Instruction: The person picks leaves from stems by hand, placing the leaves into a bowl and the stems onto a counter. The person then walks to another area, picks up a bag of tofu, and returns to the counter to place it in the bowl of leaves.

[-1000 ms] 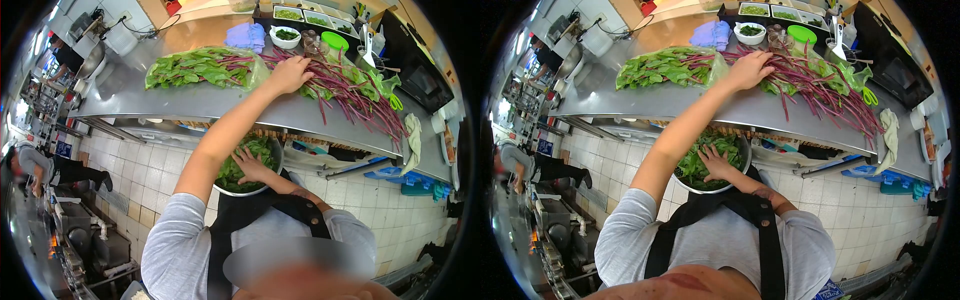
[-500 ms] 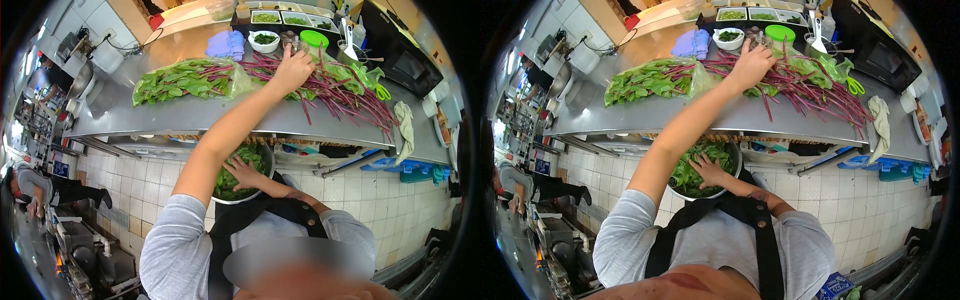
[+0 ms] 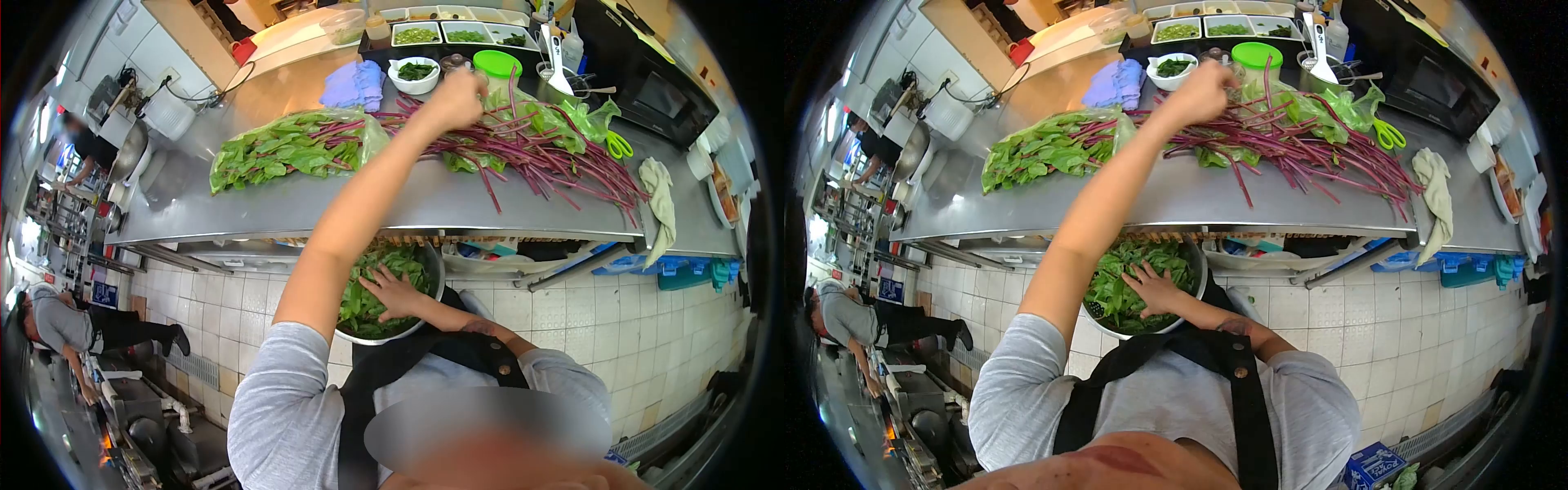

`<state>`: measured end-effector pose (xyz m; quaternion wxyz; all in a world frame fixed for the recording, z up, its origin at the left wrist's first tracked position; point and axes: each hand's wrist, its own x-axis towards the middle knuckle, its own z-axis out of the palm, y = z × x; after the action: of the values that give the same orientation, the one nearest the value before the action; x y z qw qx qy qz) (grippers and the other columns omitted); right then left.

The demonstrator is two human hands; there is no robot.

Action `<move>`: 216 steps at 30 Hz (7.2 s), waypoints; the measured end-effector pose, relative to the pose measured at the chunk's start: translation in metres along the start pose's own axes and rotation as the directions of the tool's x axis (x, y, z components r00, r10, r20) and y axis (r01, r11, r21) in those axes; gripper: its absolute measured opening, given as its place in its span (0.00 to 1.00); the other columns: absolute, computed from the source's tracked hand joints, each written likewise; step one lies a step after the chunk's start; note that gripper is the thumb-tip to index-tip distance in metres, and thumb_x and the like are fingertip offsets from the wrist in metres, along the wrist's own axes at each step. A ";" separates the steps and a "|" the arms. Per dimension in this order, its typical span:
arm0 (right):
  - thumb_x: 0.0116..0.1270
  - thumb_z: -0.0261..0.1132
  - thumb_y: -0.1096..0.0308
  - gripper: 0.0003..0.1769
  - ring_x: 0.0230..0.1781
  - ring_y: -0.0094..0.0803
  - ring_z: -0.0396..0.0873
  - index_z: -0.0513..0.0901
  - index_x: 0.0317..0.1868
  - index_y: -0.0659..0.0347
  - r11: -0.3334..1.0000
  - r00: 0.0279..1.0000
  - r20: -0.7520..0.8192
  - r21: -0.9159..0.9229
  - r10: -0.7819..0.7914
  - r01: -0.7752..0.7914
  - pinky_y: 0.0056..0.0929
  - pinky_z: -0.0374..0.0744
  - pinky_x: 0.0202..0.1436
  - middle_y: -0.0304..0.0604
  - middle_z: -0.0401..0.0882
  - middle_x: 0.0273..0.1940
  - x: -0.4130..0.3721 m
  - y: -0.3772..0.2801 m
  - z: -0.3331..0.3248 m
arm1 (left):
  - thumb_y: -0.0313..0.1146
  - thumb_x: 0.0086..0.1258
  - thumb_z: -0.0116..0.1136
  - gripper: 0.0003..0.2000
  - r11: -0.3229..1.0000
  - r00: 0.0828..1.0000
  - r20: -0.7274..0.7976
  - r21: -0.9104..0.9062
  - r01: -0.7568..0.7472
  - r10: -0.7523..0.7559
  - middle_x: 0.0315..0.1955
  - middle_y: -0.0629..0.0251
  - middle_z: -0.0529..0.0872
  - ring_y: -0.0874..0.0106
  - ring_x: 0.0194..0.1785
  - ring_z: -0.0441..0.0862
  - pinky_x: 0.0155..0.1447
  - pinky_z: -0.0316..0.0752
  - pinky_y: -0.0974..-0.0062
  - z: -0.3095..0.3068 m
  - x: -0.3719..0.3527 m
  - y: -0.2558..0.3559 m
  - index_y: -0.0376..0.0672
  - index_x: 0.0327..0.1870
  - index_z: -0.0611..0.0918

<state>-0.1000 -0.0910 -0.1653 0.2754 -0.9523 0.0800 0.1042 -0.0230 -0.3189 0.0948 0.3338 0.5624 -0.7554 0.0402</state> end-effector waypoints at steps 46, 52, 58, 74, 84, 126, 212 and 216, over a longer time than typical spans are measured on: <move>0.48 0.78 0.50 0.62 0.78 0.50 0.40 0.46 0.77 0.46 0.998 0.996 -0.073 0.038 -0.043 0.046 0.72 0.60 0.64 0.50 0.44 0.77 -0.003 0.013 0.007 | 0.30 0.54 0.67 0.07 0.973 0.996 0.088 0.227 -0.038 0.018 0.30 0.50 0.86 0.53 0.37 0.85 0.45 0.79 0.63 0.016 0.075 -0.072 0.39 0.33 0.87; 0.48 0.78 0.51 0.62 0.78 0.50 0.40 0.47 0.77 0.46 0.998 0.998 -0.052 0.040 -0.041 0.043 0.72 0.59 0.65 0.50 0.45 0.77 -0.002 0.013 0.006 | 0.28 0.55 0.65 0.06 0.943 0.989 0.142 0.334 -0.008 -0.042 0.31 0.50 0.86 0.52 0.39 0.85 0.47 0.80 0.62 0.019 0.071 -0.067 0.39 0.33 0.87; 0.48 0.78 0.51 0.62 0.78 0.50 0.40 0.47 0.77 0.46 0.998 0.997 -0.065 0.039 -0.046 0.048 0.72 0.60 0.65 0.52 0.45 0.77 -0.002 0.014 0.006 | 0.24 0.55 0.61 0.07 0.934 0.980 0.200 0.354 -0.050 -0.023 0.35 0.41 0.85 0.48 0.42 0.85 0.48 0.81 0.58 0.014 0.073 -0.061 0.31 0.33 0.85; 0.50 0.77 0.52 0.61 0.78 0.50 0.40 0.45 0.78 0.43 1.000 1.000 -0.016 0.011 0.008 -0.008 0.75 0.57 0.67 0.50 0.43 0.77 -0.001 0.004 0.001 | 0.40 0.57 0.67 0.17 0.994 0.959 -0.281 0.078 0.072 -0.048 0.41 0.48 0.84 0.51 0.49 0.81 0.56 0.75 0.60 0.022 0.031 -0.055 0.42 0.45 0.84; 0.48 0.78 0.49 0.63 0.78 0.50 0.40 0.45 0.78 0.44 0.999 0.999 0.018 -0.029 0.037 -0.037 0.71 0.58 0.67 0.49 0.43 0.77 0.003 -0.003 -0.003 | 0.28 0.58 0.58 0.08 0.743 0.856 -0.255 0.426 0.516 -0.449 0.38 0.46 0.83 0.50 0.45 0.82 0.49 0.78 0.55 -0.095 -0.142 -0.116 0.41 0.38 0.85; 0.49 0.76 0.44 0.56 0.75 0.61 0.47 0.58 0.75 0.49 0.954 0.992 -0.041 0.273 -0.116 0.123 0.49 0.53 0.76 0.66 0.47 0.74 0.007 0.006 -0.030 | 0.15 0.64 0.58 0.06 0.490 0.483 -0.459 -0.869 -0.071 -0.745 0.37 0.62 0.80 0.73 0.45 0.82 0.50 0.77 0.81 -0.068 -0.296 0.002 0.34 0.37 0.74; 0.61 0.69 0.78 0.05 0.35 0.21 0.79 0.85 0.38 0.66 0.283 0.747 -0.629 0.772 0.213 0.570 0.21 0.77 0.38 0.38 0.81 0.34 -0.037 -0.079 -0.133 | 0.26 0.73 0.55 0.04 0.331 0.561 -0.230 -0.940 0.085 -0.796 0.32 0.63 0.85 0.79 0.30 0.80 0.36 0.75 0.83 -0.086 -0.337 0.063 0.36 0.42 0.79; 0.56 0.72 0.79 0.08 0.37 0.27 0.82 0.86 0.38 0.65 0.636 0.519 -0.854 0.378 -0.041 0.673 0.23 0.79 0.41 0.42 0.83 0.35 -0.042 -0.079 -0.143 | 0.31 0.74 0.54 0.07 0.255 0.562 -0.158 -0.962 0.098 -0.812 0.31 0.59 0.85 0.74 0.31 0.83 0.37 0.80 0.79 -0.099 -0.336 0.068 0.35 0.43 0.78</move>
<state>-0.1016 -0.0984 0.0031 0.5520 -0.7183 0.0068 -0.4235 0.0111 0.0260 0.0084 0.8030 0.4547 -0.2668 -0.2780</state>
